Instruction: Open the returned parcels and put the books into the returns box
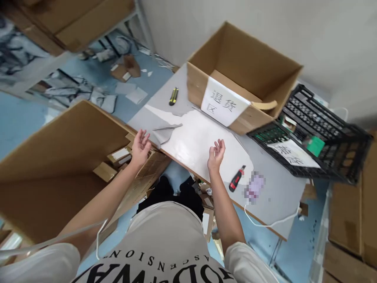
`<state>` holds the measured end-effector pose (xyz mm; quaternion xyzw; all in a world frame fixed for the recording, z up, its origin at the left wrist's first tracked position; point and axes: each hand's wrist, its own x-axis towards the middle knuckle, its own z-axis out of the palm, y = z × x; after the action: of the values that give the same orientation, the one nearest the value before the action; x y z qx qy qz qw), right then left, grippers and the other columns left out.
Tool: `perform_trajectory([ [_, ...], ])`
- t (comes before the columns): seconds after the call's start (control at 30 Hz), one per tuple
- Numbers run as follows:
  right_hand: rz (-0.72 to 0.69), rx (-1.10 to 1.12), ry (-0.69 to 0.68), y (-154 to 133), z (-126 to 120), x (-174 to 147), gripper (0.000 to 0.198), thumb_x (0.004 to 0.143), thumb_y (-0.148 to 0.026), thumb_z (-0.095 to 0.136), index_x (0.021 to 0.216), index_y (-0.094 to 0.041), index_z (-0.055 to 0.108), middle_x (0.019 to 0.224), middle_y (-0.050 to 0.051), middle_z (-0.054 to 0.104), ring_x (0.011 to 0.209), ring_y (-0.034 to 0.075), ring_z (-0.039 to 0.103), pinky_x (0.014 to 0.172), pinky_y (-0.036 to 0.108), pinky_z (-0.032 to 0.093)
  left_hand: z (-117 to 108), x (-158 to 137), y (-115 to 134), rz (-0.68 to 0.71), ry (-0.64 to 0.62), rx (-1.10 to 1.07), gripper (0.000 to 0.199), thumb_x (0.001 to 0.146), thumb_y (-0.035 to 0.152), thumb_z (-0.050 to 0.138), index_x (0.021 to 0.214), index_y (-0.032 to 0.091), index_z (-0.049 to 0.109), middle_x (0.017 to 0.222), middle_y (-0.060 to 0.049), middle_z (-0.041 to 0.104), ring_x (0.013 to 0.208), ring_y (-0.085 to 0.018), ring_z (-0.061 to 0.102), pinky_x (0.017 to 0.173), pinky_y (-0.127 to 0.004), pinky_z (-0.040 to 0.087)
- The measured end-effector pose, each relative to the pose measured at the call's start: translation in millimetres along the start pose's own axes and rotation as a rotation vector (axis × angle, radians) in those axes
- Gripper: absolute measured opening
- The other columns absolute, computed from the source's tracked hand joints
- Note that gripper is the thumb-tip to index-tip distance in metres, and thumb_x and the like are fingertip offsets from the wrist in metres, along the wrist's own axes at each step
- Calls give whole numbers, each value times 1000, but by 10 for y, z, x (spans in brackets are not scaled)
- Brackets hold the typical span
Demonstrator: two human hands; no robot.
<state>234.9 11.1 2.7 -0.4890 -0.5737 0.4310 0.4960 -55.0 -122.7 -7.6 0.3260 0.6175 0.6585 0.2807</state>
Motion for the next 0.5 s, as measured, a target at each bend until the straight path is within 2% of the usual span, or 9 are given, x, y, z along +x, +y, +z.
perform_trajectory([
  [0.17, -108, -39, -198, -180, 843, -144, 63, 89, -50, 50, 142, -19, 37, 146, 16, 42, 137, 28, 40, 111, 56, 31, -995, -355, -1, -12, 255, -5, 83, 74, 62, 67, 144, 28, 38, 154, -14, 32, 143, -32, 29, 117, -49, 24],
  [0.33, -200, -17, -381, -357, 1848, -525, 61, 89, -49, 50, 140, -17, 39, 144, 17, 44, 138, 28, 40, 112, 55, 30, -2034, -765, -94, -33, 449, -15, 79, 78, 63, 61, 145, 27, 38, 156, -13, 29, 145, -31, 23, 119, -47, 20],
  [0.5, -280, -30, -533, -362, 2715, -980, 65, 88, -55, 48, 139, -17, 40, 143, 16, 46, 137, 27, 42, 113, 54, 30, -2851, -1144, -279, -46, 610, -20, 79, 79, 67, 57, 144, 26, 39, 155, -11, 31, 145, -30, 23, 120, -45, 19],
])
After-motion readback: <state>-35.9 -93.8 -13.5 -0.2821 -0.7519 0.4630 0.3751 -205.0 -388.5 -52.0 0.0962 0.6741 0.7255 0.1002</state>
